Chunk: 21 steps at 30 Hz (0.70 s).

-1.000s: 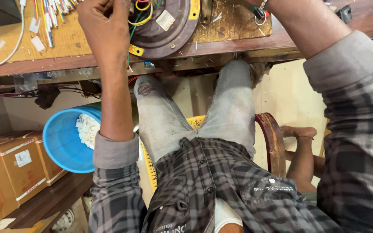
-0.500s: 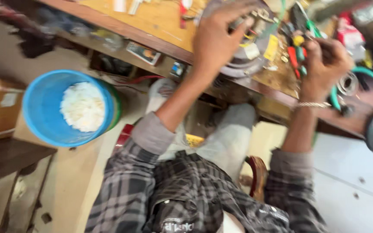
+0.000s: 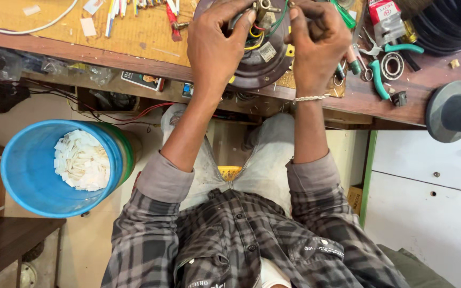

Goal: The person is assembling a small electrical component, likely a fan motor, by hand. They are seen handling small parts, wires, and a circular metal base, carefully fitting pieces together.

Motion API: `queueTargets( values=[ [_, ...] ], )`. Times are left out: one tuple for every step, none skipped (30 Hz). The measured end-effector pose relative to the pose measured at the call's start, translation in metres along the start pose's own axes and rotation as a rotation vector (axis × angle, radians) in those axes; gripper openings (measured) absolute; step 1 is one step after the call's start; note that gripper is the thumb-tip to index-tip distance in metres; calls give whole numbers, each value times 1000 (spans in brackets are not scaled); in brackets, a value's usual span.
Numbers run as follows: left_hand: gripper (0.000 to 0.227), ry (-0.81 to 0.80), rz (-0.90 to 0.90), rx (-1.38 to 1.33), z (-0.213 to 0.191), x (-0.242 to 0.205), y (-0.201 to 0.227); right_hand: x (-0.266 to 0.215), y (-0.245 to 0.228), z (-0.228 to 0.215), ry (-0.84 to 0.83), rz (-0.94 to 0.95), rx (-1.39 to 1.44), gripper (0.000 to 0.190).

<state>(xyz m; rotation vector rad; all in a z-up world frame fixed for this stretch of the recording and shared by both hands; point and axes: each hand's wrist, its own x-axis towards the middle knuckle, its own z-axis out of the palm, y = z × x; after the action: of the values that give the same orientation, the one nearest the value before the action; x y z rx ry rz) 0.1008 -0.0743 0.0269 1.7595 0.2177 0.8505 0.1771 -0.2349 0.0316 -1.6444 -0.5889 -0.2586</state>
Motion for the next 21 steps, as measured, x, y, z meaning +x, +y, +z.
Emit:
queueTargets(
  values=[
    [19,0,-16,-7,1,0,0,-1,-1,2,6,-14,-10,8],
    [18,-2,-25,-1,2,-1,0,-3,-2,4,9,-41,-79,7],
    [18,-1,-36,6,3,-1,0,-6,-3,6,9,-67,-147,7],
    [18,-1,-46,14,4,-2,0,-8,-3,6,9,-94,-215,7],
    [18,-1,-30,5,3,-2,1,-9,-3,8,12,-67,-157,7],
    [18,-1,-15,-3,3,-2,1,-9,-3,9,14,-40,-99,7],
    [18,0,2,-10,1,-2,2,-9,-3,11,15,-14,-38,6],
    [18,-5,-14,-11,0,-2,2,-8,-3,11,6,-2,-8,6],
    [18,-14,-30,-14,-1,-2,3,-7,-2,11,0,11,19,6],
    [18,-23,-45,-17,-1,-2,3,-7,-1,10,-7,24,47,6],
    [19,-28,-26,-37,-1,-1,3,-6,-1,9,-8,8,2,5],
    [19,-33,-8,-57,-1,0,3,-6,0,8,-8,-8,-44,5],
    [20,-36,9,-78,-1,0,3,-6,0,7,-12,-24,-90,4],
    [20,-40,14,-76,-1,0,2,-5,1,7,-28,-22,-78,4],
    [20,-43,18,-72,-1,0,1,-6,2,7,-47,-19,-64,4],
    [20,-46,22,-69,-1,0,1,-6,3,6,-65,-15,-51,4],
    [20,-49,13,-76,-2,0,0,-6,3,6,-73,-12,-25,4],
    [20,-53,5,-84,-2,0,0,-6,4,6,-81,-8,1,4],
    [20,-54,-3,-89,-3,1,0,-6,5,6,-90,-6,28,4],
    [21,-53,-7,-84,-3,1,1,-5,6,5,-102,-10,34,5],
    [22,-52,-12,-78,-3,1,1,-4,7,4,-115,-14,39,6]
  ],
)
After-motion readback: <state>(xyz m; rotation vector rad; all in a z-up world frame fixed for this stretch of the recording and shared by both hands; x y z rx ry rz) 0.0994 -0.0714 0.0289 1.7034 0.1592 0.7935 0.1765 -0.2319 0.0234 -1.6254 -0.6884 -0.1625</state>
